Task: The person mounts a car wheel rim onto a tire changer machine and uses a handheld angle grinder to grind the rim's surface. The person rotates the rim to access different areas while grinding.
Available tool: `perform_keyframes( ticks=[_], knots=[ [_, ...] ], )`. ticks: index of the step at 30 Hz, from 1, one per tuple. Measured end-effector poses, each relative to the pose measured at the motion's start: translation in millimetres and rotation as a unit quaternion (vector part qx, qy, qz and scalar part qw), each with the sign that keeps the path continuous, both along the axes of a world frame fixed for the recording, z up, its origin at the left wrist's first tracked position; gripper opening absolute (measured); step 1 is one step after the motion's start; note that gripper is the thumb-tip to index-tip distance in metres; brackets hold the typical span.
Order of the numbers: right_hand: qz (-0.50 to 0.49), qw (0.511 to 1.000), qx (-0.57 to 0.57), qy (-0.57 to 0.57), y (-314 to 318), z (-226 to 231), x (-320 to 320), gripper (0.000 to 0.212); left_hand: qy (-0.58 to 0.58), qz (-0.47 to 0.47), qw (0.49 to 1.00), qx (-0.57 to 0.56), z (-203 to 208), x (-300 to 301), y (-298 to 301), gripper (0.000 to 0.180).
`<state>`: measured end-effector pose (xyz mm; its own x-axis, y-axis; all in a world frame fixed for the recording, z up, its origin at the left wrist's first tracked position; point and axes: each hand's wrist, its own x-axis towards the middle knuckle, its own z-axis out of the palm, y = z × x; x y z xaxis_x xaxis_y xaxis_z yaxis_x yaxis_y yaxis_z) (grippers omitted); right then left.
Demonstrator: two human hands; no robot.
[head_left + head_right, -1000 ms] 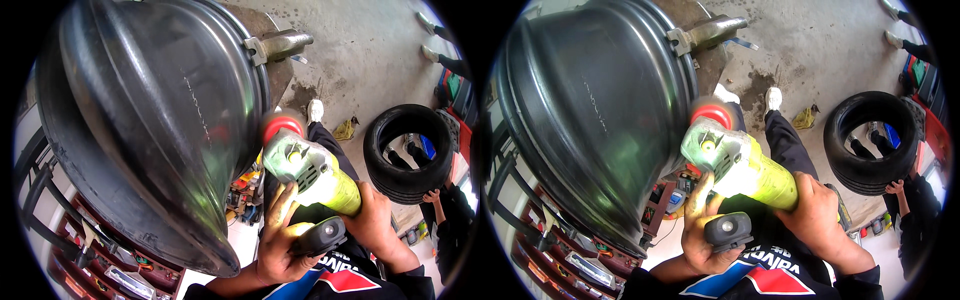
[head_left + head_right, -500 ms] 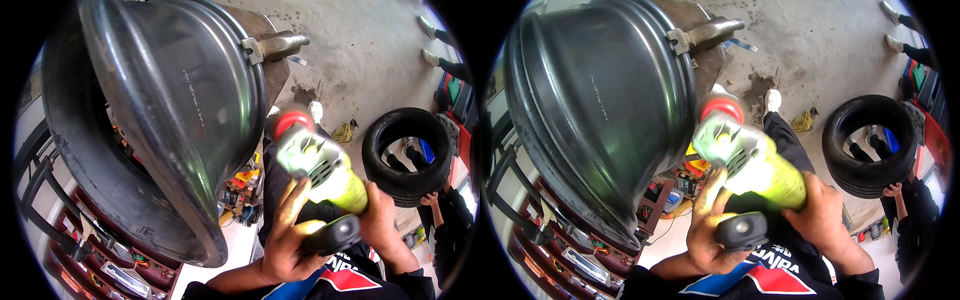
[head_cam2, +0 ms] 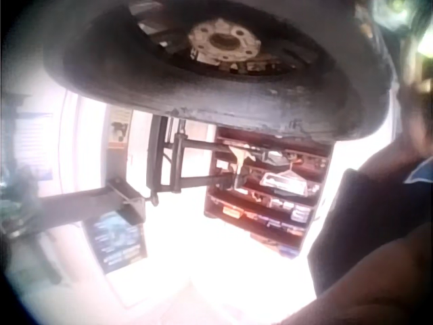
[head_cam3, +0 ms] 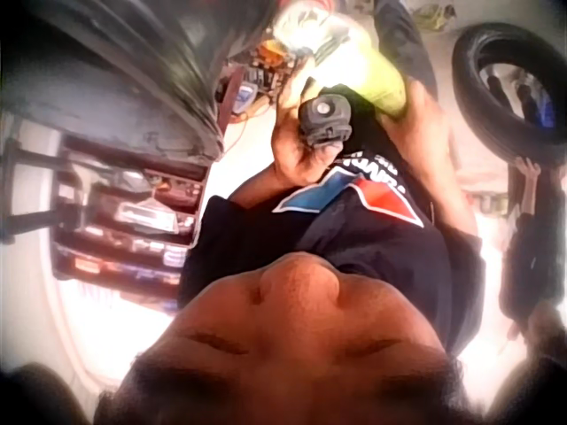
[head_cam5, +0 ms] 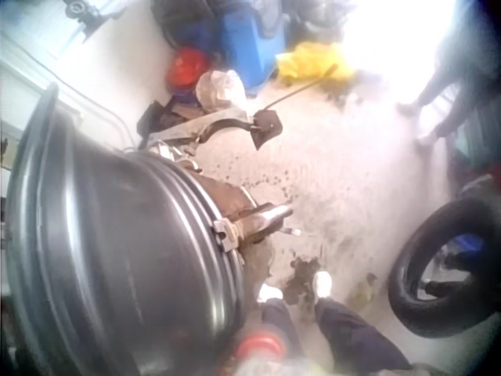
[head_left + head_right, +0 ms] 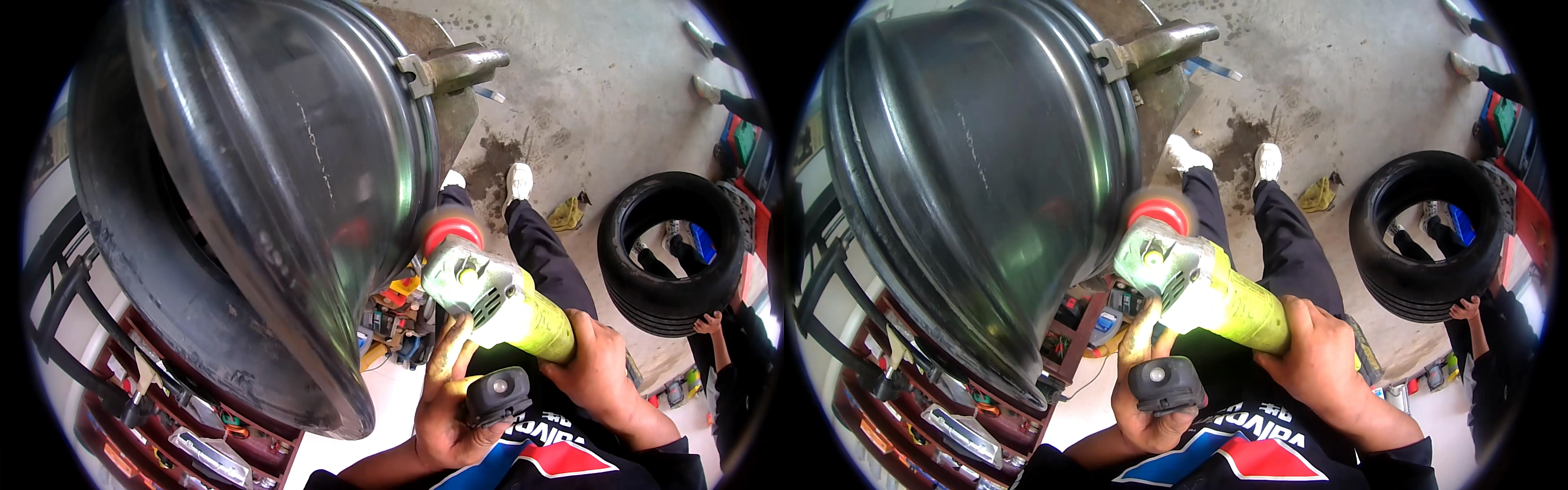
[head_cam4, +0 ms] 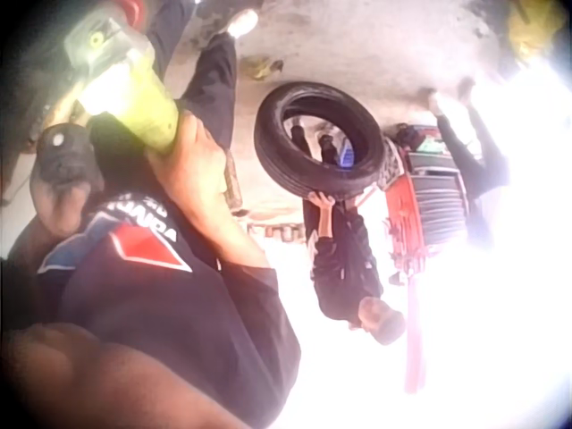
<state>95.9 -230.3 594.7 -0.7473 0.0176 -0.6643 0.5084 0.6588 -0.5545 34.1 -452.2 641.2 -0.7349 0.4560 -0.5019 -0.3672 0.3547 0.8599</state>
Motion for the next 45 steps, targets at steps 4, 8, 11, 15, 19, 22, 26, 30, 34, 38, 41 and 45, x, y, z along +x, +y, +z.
perform_keyframes(
  ticks=[4, 8, 11, 15, 19, 22, 26, 30, 34, 38, 41, 45],
  knots=[
    [-0.003, 1.0, 0.006, -0.008, 0, 1, -5, 0.063, 0.007, -0.008, 1.0, 0.014, -5, -7, 0, 0.058],
    [-0.012, 1.0, 0.005, -0.016, 2, 0, -10, 0.063, 0.071, -0.018, 0.997, 0.028, -12, -17, 5, 0.048],
    [-0.018, 1.0, 0.003, -0.023, 4, -2, -13, 0.063, 0.078, -0.038, 0.996, -0.003, -9, -28, 10, 0.041],
    [-0.03, 0.999, -0.004, -0.045, 10, -5, -18, 0.064, 0.094, -0.052, 0.994, 0.0, -11, -40, 19, 0.044],
    [-0.041, 0.998, -0.016, -0.041, 17, -11, -22, 0.066, 0.109, -0.048, 0.993, 0.001, -16, -47, 28, 0.046],
    [-0.05, 0.998, -0.019, -0.043, 21, -14, -26, 0.067, 0.116, -0.048, 0.992, -0.005, -17, -52, 34, 0.047],
    [-0.043, 0.998, -0.024, -0.039, 28, -16, -33, 0.067, 0.133, -0.088, 0.987, -0.013, -20, -63, 38, 0.05],
    [-0.034, 0.999, -0.015, -0.016, 34, -16, -40, 0.064, 0.114, -0.084, 0.99, -0.002, -20, -72, 44, 0.041],
    [-0.031, 0.999, -0.013, -0.005, 39, -19, -50, 0.06, 0.123, -0.09, 0.988, -0.002, -21, -84, 50, 0.04],
    [-0.067, 0.998, -0.014, 0.018, 43, -23, -61, 0.053, 0.168, -0.1, 0.981, 0.018, -32, -97, 55, 0.045],
    [-0.111, 0.991, -0.019, 0.067, 46, -23, -62, 0.048, 0.201, -0.108, 0.973, 0.036, -41, -100, 58, 0.056],
    [-0.127, 0.991, 0.004, 0.039, 47, -15, -41, 0.048, 0.094, -0.013, 0.991, 0.089, -35, -73, 66, 0.039]
  ],
)
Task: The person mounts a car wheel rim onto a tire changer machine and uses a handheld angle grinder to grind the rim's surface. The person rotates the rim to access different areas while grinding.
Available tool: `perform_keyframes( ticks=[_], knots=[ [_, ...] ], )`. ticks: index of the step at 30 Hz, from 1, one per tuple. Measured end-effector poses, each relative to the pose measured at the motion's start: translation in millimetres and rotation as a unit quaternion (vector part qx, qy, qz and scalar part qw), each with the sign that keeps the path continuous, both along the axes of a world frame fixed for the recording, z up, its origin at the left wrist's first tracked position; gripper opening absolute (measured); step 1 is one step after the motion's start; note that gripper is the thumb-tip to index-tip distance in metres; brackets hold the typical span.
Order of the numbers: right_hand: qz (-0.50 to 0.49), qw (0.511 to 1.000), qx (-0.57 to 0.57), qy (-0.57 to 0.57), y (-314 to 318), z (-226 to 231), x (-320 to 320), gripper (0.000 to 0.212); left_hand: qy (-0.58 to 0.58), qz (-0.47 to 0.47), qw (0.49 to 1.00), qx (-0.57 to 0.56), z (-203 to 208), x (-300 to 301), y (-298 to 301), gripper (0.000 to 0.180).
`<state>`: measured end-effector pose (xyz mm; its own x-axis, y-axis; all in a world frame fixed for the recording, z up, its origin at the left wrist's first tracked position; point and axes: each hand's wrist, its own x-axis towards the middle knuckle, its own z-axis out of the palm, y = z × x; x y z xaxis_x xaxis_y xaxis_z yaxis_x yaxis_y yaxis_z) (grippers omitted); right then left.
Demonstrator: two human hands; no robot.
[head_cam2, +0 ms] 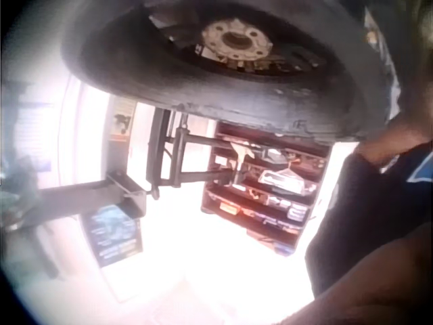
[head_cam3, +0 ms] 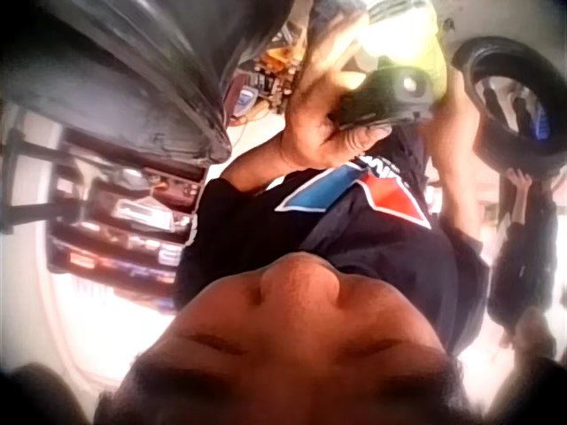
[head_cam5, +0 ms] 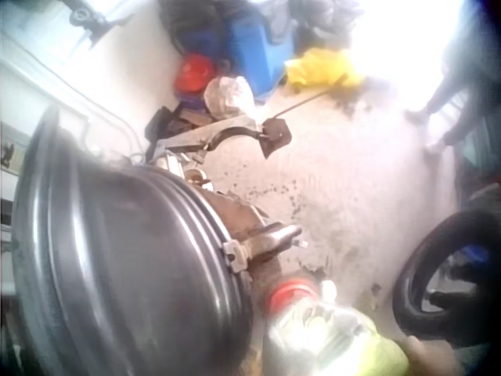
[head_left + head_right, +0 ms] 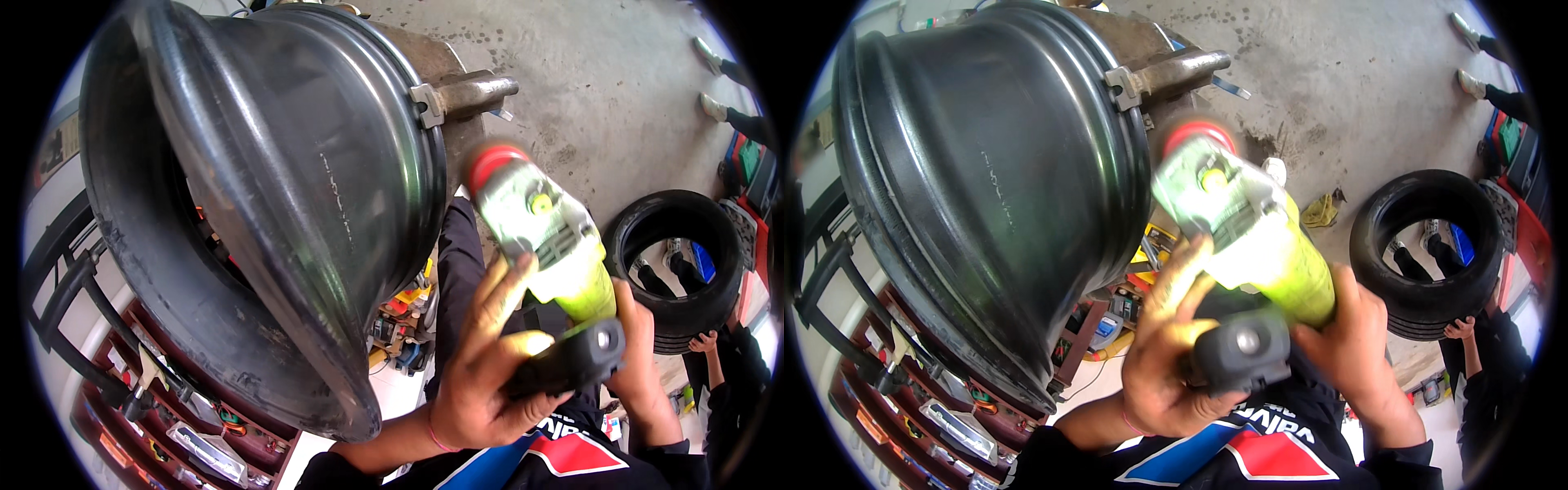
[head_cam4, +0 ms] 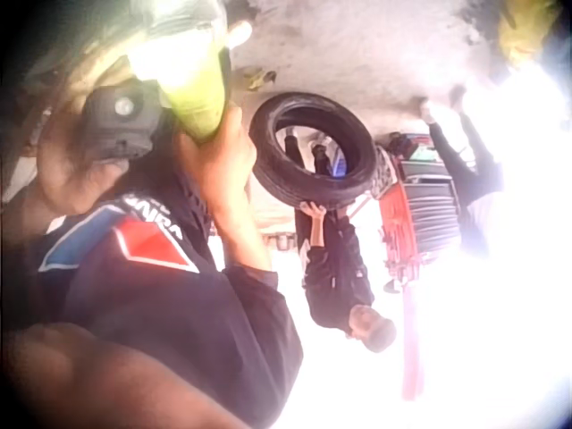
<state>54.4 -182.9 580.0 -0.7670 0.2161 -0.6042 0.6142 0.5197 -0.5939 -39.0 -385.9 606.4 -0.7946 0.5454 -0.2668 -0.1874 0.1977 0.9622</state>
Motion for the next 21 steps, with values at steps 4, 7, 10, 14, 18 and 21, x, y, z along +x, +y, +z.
perform_keyframes(
  ticks=[4, 7, 10, 14, 18, 21],
  knots=[
    [-0.012, 0.999, -0.04, -0.028, -3, 8, 34, 0.058, -0.008, -0.02, 1.0, -0.019, 7, 31, -6, 0.042],
    [0.004, 0.997, -0.05, -0.053, -10, 8, 53, 0.063, -0.036, -0.004, 0.999, -0.033, 13, 49, -12, 0.042],
    [0.037, 0.998, -0.033, -0.04, -19, 6, 62, 0.066, -0.054, 0.011, 0.997, -0.054, 22, 60, -19, 0.042],
    [0.087, 0.996, -0.023, -0.028, -23, 8, 59, 0.07, 0.022, -0.035, 0.994, -0.101, 25, 63, -34, 0.046],
    [0.105, 0.994, -0.019, -0.016, -30, 10, 51, 0.068, 0.014, -0.011, 0.994, -0.111, 30, 68, -43, 0.049],
    [0.121, 0.992, -0.014, -0.024, -36, 14, 47, 0.065, 0.002, 0.013, 0.993, -0.12, 32, 72, -51, 0.057]
  ],
)
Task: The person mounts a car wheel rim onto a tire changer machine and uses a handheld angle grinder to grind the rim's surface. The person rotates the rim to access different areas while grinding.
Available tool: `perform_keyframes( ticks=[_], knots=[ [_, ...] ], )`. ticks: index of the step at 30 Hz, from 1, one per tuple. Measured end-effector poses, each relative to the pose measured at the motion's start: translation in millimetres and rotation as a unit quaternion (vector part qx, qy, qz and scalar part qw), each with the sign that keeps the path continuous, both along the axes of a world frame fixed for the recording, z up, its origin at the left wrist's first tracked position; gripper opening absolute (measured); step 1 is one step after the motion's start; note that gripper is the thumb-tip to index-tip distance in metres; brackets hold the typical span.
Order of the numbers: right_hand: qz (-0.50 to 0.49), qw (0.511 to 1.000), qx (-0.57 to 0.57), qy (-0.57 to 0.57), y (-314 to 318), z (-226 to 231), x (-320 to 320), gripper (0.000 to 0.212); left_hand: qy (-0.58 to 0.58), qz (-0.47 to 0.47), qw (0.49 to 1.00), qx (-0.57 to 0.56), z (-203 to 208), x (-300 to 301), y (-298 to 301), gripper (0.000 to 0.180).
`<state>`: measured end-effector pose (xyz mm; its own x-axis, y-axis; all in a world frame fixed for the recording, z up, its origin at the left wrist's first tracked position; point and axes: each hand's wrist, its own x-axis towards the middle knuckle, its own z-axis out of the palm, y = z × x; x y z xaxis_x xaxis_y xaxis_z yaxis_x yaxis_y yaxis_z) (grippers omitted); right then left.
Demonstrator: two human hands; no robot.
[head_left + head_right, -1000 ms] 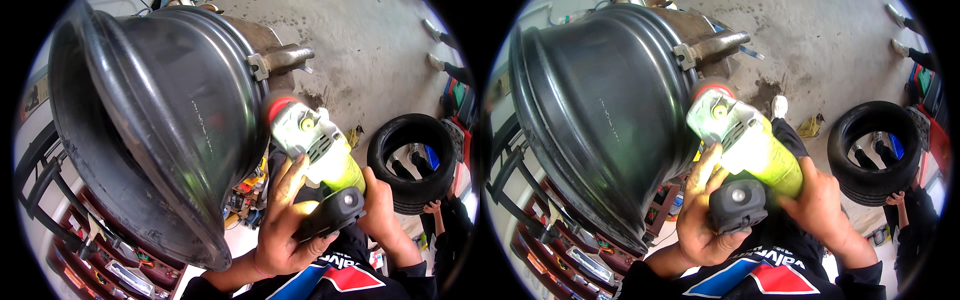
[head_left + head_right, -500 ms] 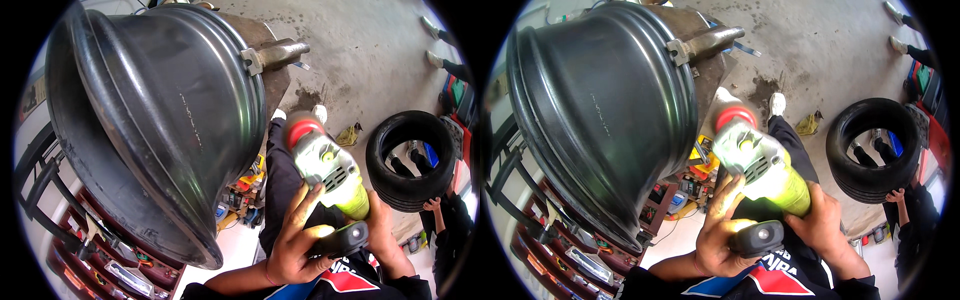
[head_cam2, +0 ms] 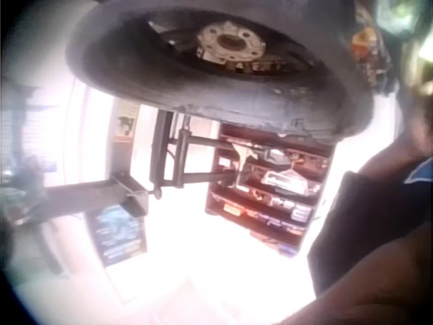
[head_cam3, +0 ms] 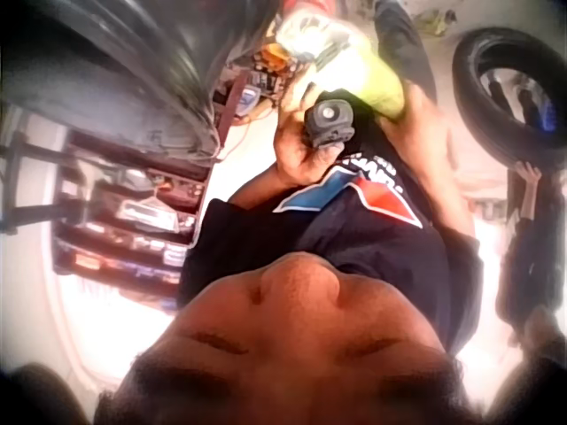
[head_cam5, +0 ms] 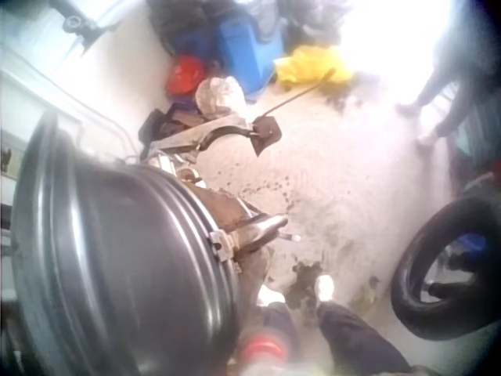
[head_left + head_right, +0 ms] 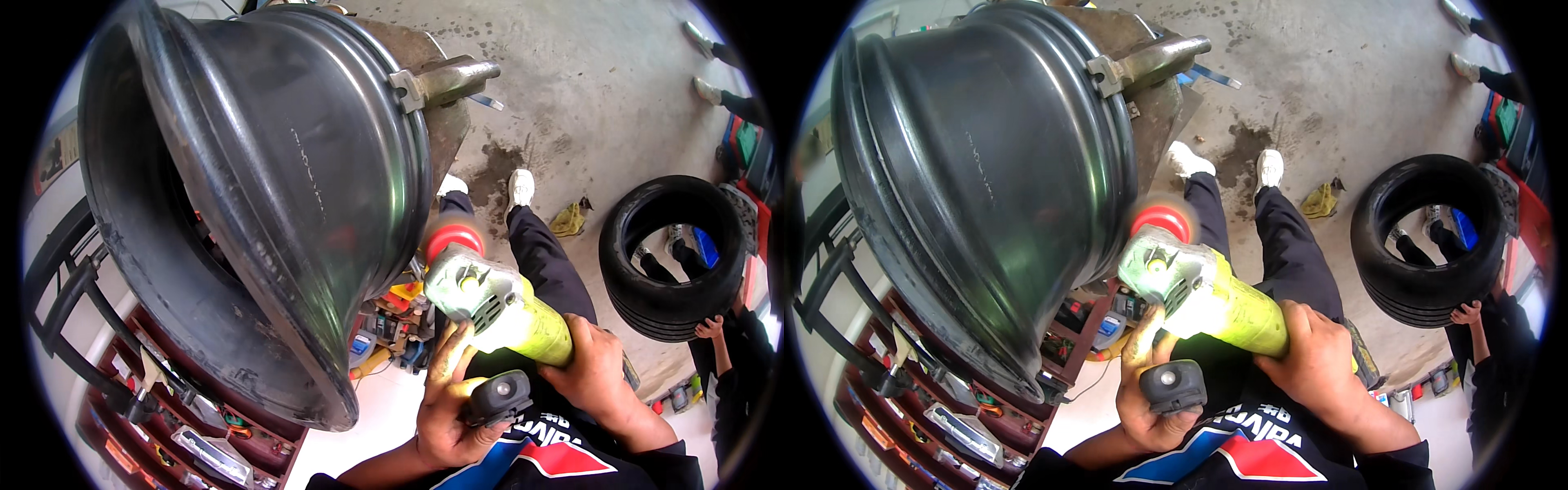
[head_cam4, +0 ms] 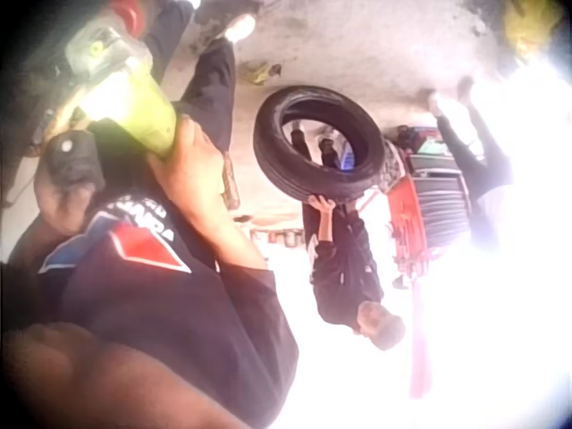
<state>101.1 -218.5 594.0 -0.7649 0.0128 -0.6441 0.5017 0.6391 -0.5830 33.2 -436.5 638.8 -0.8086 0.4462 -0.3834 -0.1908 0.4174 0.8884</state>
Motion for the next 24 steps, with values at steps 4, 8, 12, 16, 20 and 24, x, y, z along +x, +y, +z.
perform_keyframes(
  ticks=[4, 8, 12, 16, 20, 24],
  knots=[
    [0.018, 1.0, 0.015, 0.0, -5, 5, -6, 0.063, -0.046, -0.004, 0.999, 0.015, 0, 4, -12, 0.071],
    [0.034, 0.999, 0.033, -0.013, -5, 8, -13, 0.062, -0.026, -0.021, 0.999, 0.037, -10, 1, -19, 0.073],
    [0.03, 0.999, 0.04, -0.007, -5, 11, -20, 0.062, 0.007, -0.035, 0.999, 0.031, -13, -7, -18, 0.07],
    [0.029, 0.998, 0.047, -0.009, -5, 12, -24, 0.061, -0.059, 0.004, 0.998, 0.023, -3, -11, -13, 0.066],
    [0.023, 0.998, 0.06, -0.003, -5, 13, -27, 0.06, 0.016, -0.034, 0.999, 0.013, -9, -18, -13, 0.064],
    [0.016, 0.997, 0.07, 0.002, -3, 12, -31, 0.057, 0.007, -0.012, 0.999, 0.037, -14, -23, -7, 0.062]
  ],
)
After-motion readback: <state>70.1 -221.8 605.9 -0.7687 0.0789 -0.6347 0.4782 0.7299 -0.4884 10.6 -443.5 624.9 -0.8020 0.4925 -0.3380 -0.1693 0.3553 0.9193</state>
